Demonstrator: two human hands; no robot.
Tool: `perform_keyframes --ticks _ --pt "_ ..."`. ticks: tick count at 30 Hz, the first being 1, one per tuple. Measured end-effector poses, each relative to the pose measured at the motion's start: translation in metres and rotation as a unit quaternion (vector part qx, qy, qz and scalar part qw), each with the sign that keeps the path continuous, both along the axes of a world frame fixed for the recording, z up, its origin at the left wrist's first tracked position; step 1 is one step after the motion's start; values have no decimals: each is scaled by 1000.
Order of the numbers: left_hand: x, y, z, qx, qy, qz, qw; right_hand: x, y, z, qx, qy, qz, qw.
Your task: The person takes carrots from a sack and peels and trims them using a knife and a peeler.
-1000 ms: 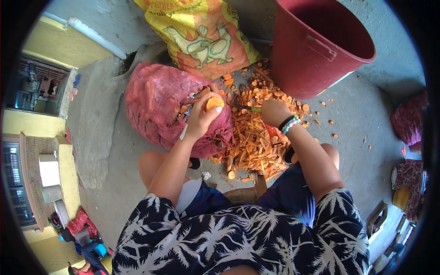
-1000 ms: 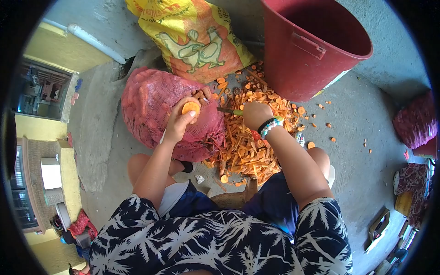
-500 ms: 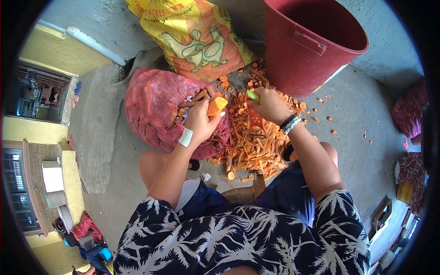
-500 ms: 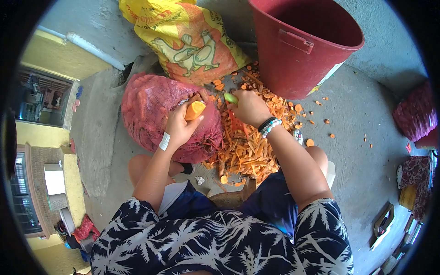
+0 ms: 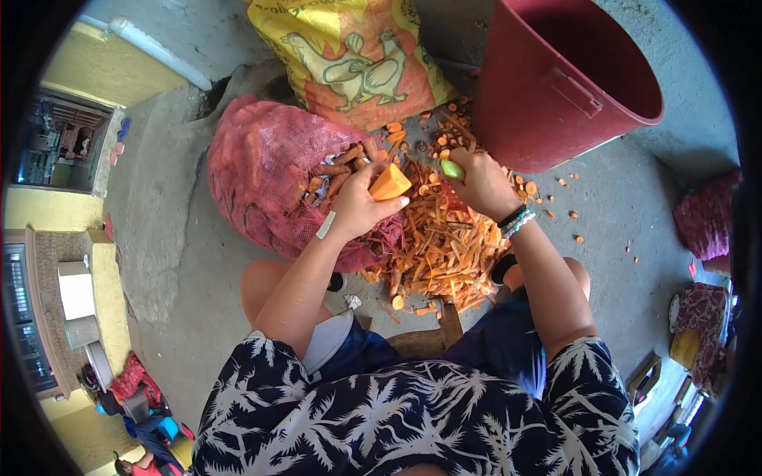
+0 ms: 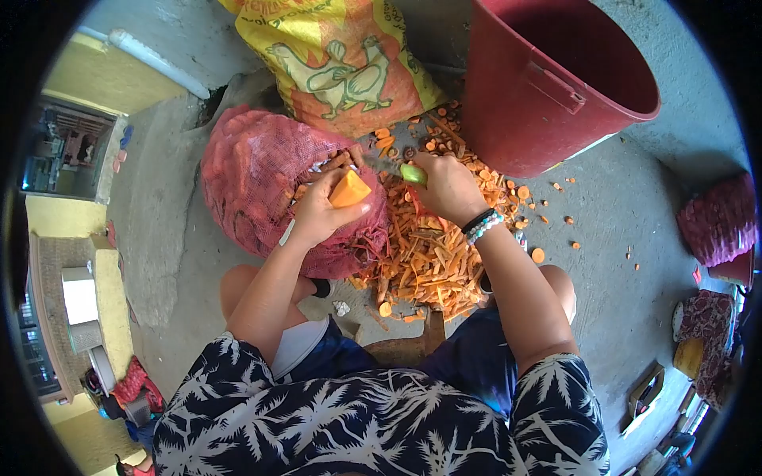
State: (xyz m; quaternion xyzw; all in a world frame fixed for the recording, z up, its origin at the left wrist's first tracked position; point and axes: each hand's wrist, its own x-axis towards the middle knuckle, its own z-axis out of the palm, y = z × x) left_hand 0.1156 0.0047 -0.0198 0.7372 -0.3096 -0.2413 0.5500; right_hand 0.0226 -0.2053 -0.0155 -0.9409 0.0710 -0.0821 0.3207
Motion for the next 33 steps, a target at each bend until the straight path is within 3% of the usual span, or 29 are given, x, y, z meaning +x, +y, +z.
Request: perform_keyframes --ticks 1,3,6,10,15,19,21,24,25,27,28,31,33 --pt "2 3 0 1 3 3 1000 2 1 0 1 3 3 1000" --pt "4 5 16 93 32 -5 995 8 3 1 12 -14 117 993" --pt "9 10 24 112 122 -16 986 14 12 1 -11 -14 148 989" --pt "16 19 -14 147 118 -46 981 19 19 -7 -41 -21 178 983" --pt "11 19 3 141 145 -69 977 20 20 -6 -35 -33 198 979" --pt "-6 10 22 126 188 -65 972 17 20 -10 -16 11 169 985" --pt "-6 9 13 139 151 -84 975 17 18 -15 -4 10 158 987" --pt "-26 3 19 153 98 -190 965 22 7 -38 -50 218 7 975" --pt "-28 1 18 190 87 -181 961 19 -4 -60 -99 218 -3 971" --pt "-20 -1 20 95 110 -125 981 21 -7 -61 -118 246 -24 962" --pt "-16 1 23 123 69 -88 986 21 -7 -61 -118 244 -21 962" --pt "-5 7 16 92 -13 -42 995 17 0 -39 -111 192 -48 974" --pt "-3 8 12 78 6 -35 996 15 0 -22 -96 154 -70 981"
